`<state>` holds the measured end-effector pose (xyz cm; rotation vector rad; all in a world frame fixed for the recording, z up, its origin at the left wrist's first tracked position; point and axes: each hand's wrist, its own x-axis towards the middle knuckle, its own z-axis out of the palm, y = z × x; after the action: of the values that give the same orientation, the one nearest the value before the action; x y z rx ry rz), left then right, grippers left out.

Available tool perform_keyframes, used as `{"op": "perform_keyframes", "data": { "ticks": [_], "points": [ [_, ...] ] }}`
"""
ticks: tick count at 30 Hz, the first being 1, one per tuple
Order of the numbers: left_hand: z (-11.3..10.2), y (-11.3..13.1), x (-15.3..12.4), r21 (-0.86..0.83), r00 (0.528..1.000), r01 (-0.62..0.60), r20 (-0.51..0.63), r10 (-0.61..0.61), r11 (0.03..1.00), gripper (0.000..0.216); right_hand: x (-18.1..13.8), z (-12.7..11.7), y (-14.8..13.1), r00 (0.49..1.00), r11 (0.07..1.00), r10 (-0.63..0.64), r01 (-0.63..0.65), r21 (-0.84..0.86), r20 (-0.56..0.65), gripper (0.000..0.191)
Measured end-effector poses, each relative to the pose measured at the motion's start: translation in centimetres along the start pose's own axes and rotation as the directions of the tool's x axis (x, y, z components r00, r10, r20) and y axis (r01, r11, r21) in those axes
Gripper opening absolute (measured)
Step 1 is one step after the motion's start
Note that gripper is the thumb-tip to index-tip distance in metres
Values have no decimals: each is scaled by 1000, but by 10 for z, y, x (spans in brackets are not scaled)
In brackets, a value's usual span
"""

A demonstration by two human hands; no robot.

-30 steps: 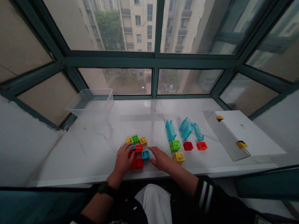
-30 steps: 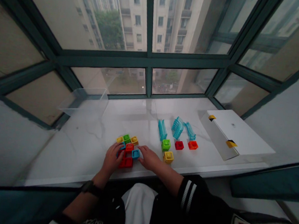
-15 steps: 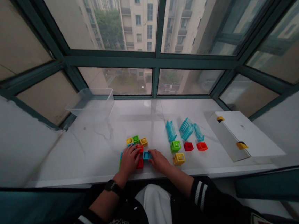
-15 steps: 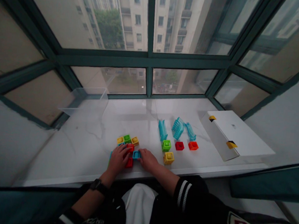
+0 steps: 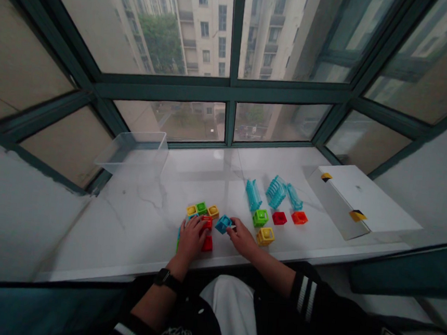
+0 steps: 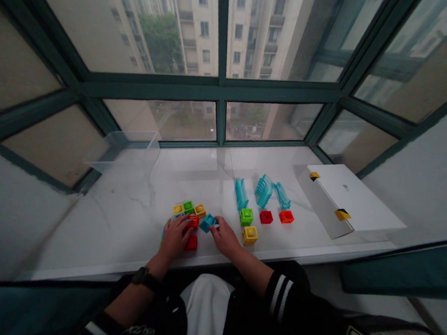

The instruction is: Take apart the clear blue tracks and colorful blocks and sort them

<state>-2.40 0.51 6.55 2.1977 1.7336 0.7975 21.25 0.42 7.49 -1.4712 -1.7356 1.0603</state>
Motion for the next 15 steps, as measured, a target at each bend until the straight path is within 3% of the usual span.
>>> {"op": "perform_keyframes", "data": {
  "ticks": [3,6,8,10,13,15],
  "points": [
    [-8,15,2,-135,997,49,-44,-56,990,36,-3,-9,-13,998,995,-49,52,89,-40,36],
    [-14,34,7,-431,988,144,6,-156,891,44,-8,-19,-28,989,988,-129,134,80,-70,42],
    [-14,46,11,-631,963,261,120,-241,730,53,-12,-24,-37,981,979,-183,188,73,-70,44],
    [-12,55,14,-768,919,386,271,-286,511,65,-16,-29,-44,970,968,-236,240,74,-62,45],
    [-10,66,14,-856,861,488,441,-253,169,67,-22,-34,-51,946,944,-321,323,64,-43,48],
    [-14,71,12,-868,846,496,488,-213,-20,59,-26,-37,-54,929,928,-368,369,47,-38,50]
  ]
}}
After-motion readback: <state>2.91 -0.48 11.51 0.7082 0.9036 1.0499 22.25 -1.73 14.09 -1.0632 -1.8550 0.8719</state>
